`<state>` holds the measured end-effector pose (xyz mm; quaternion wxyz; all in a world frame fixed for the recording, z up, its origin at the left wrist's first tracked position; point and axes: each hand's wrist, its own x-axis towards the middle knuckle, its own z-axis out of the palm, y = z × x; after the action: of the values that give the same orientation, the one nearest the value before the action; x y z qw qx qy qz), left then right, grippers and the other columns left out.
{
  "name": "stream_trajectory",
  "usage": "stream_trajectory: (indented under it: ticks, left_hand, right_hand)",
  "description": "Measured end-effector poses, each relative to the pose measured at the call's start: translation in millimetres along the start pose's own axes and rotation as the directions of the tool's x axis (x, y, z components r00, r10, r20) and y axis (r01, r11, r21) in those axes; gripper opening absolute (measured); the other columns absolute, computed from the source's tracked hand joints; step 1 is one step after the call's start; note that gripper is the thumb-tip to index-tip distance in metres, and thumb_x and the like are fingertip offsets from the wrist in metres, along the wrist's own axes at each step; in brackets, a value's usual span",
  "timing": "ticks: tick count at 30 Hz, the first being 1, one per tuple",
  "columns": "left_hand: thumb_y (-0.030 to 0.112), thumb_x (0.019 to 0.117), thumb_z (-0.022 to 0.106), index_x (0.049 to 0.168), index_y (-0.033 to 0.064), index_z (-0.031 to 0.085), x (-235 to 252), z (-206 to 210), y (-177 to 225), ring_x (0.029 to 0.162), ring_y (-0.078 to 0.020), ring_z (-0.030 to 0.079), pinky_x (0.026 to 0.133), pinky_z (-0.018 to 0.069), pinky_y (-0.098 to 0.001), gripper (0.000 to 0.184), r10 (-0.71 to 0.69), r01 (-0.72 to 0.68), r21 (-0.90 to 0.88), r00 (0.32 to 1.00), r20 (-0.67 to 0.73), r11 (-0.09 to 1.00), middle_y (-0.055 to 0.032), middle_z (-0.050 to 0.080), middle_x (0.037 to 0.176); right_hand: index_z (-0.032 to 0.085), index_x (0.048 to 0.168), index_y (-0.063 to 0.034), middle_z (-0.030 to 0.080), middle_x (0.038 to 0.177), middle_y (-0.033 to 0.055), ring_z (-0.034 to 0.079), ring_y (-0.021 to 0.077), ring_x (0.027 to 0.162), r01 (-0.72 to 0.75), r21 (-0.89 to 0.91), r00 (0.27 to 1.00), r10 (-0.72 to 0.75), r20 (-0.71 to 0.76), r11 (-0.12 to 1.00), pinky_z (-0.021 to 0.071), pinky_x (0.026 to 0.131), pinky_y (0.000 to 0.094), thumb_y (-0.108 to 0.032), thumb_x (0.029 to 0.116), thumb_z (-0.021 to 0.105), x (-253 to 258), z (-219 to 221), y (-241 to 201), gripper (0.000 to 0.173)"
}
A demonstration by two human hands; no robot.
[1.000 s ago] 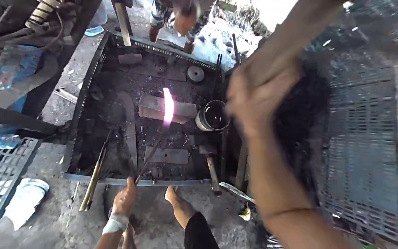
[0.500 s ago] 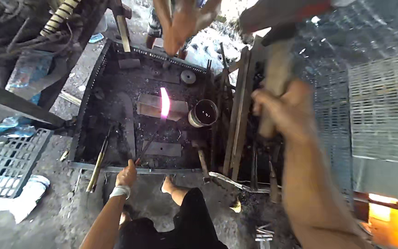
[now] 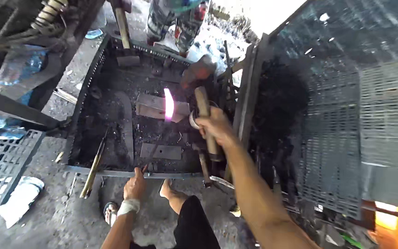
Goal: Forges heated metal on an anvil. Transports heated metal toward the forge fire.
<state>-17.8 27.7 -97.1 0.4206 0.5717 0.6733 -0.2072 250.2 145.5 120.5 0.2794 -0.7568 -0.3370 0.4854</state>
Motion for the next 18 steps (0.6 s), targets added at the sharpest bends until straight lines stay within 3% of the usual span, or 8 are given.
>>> stream_trajectory:
  ticks: [5, 7, 10, 11, 12, 14, 16, 18]
  left_hand:
    - [0.021, 0.1043, 0.049, 0.154, 0.0096, 0.034, 18.1, 14.2, -9.6, 0.106, -0.0437, 0.072, 0.088, 0.0581, -0.0605, 0.053, 0.002, -0.001, 0.035, 0.999, -0.046, 0.999, -0.0236, 0.071, 0.117]
    - [0.021, 0.1051, 0.048, 0.154, 0.0092, 0.035, 17.9, 13.5, -7.3, 0.107, -0.0428, 0.072, 0.089, 0.0579, -0.0603, 0.052, -0.015, 0.016, 0.030, 0.999, -0.047, 0.999, -0.0232, 0.071, 0.119]
    - [0.023, 0.1078, 0.045, 0.153, 0.0090, 0.035, 17.6, 17.8, -1.5, 0.107, -0.0420, 0.072, 0.089, 0.0582, -0.0594, 0.049, -0.060, 0.060, 0.014, 0.998, -0.012, 0.998, -0.0232, 0.071, 0.116]
    - [0.024, 0.1090, 0.043, 0.153, 0.0087, 0.035, 18.2, 19.0, 0.6, 0.106, -0.0427, 0.072, 0.088, 0.0584, -0.0594, 0.048, -0.074, 0.074, 0.014, 0.997, 0.000, 0.997, -0.0235, 0.072, 0.115]
    - [0.026, 0.1098, 0.042, 0.153, 0.0090, 0.036, 20.7, 19.7, 1.6, 0.104, -0.0428, 0.072, 0.087, 0.0587, -0.0590, 0.047, -0.085, 0.085, 0.021, 0.996, 0.000, 0.996, -0.0235, 0.072, 0.114]
    - [0.029, 0.1107, 0.041, 0.151, 0.0093, 0.039, 25.5, 24.7, 0.6, 0.100, -0.0423, 0.073, 0.084, 0.0590, -0.0587, 0.045, -0.081, 0.081, 0.026, 0.997, -0.017, 0.996, -0.0230, 0.073, 0.109]
    - [0.029, 0.1100, 0.042, 0.149, 0.0088, 0.041, 17.0, 21.8, -1.9, 0.097, -0.0417, 0.074, 0.082, 0.0593, -0.0580, 0.044, -0.048, 0.049, 0.036, 0.998, -0.038, 0.998, -0.0225, 0.073, 0.105]
    - [0.027, 0.1093, 0.043, 0.148, 0.0087, 0.040, -0.5, -3.3, 2.1, 0.098, -0.0420, 0.073, 0.083, 0.0592, -0.0584, 0.043, -0.026, 0.028, 0.051, 0.999, -0.041, 0.998, -0.0223, 0.072, 0.107]
  right_hand:
    - [0.050, 0.138, -0.0120, 0.068, 0.090, 0.0086, 0.068, 0.0211, 0.062, 0.388, -0.512, 0.816, -0.544, -0.197, 0.766, 0.0623, 0.056, 0.0436, -0.036, 0.0935, 0.073, -127.2, -101.4, -108.9, 0.056]
    - [0.053, 0.132, -0.0029, 0.067, 0.094, 0.0089, 0.068, 0.0170, 0.068, 0.418, -0.700, 0.619, -0.745, -0.248, 0.580, 0.0611, 0.062, 0.0423, -0.044, 0.0916, 0.070, -123.4, -120.9, -153.5, 0.060]
    - [0.053, 0.125, 0.0081, 0.066, 0.098, 0.0120, 0.069, 0.0151, 0.077, 0.506, -0.747, 0.265, -0.902, -0.341, 0.431, 0.0618, 0.069, 0.0365, -0.032, 0.0897, 0.070, -61.2, -100.8, -166.8, 0.056]
    - [0.050, 0.130, 0.0110, 0.066, 0.102, 0.0156, 0.069, 0.0177, 0.082, 0.510, -0.726, 0.275, -0.887, -0.370, 0.461, 0.0607, 0.073, 0.0382, -0.029, 0.0919, 0.070, -38.0, -75.6, -141.2, 0.059]
    - [0.045, 0.136, 0.0092, 0.065, 0.106, 0.0171, 0.067, 0.0200, 0.086, 0.500, -0.657, 0.413, -0.822, -0.392, 0.564, 0.0593, 0.076, 0.0403, -0.028, 0.0969, 0.069, -15.5, -43.2, -97.8, 0.059]
    - [0.051, 0.133, 0.0022, 0.066, 0.091, 0.0132, 0.066, 0.0207, 0.070, 0.442, -0.422, 0.709, -0.597, -0.376, 0.791, 0.0585, 0.061, 0.0429, -0.021, 0.0941, 0.070, 52.8, 26.8, 17.2, 0.049]
    - [0.054, 0.123, 0.0007, 0.061, 0.075, 0.0099, 0.060, 0.0178, 0.055, 0.165, -0.130, 0.960, -0.189, -0.205, 0.978, 0.0545, 0.051, 0.0362, -0.010, 0.0912, 0.067, 108.8, 70.3, 110.6, 0.036]
    - [0.051, 0.118, -0.0001, 0.055, 0.070, 0.0081, 0.057, 0.0164, 0.051, -0.172, 0.043, 0.984, 0.174, -0.042, 0.984, 0.0523, 0.046, 0.0313, -0.004, 0.0914, 0.063, 120.3, 65.2, 104.0, 0.030]
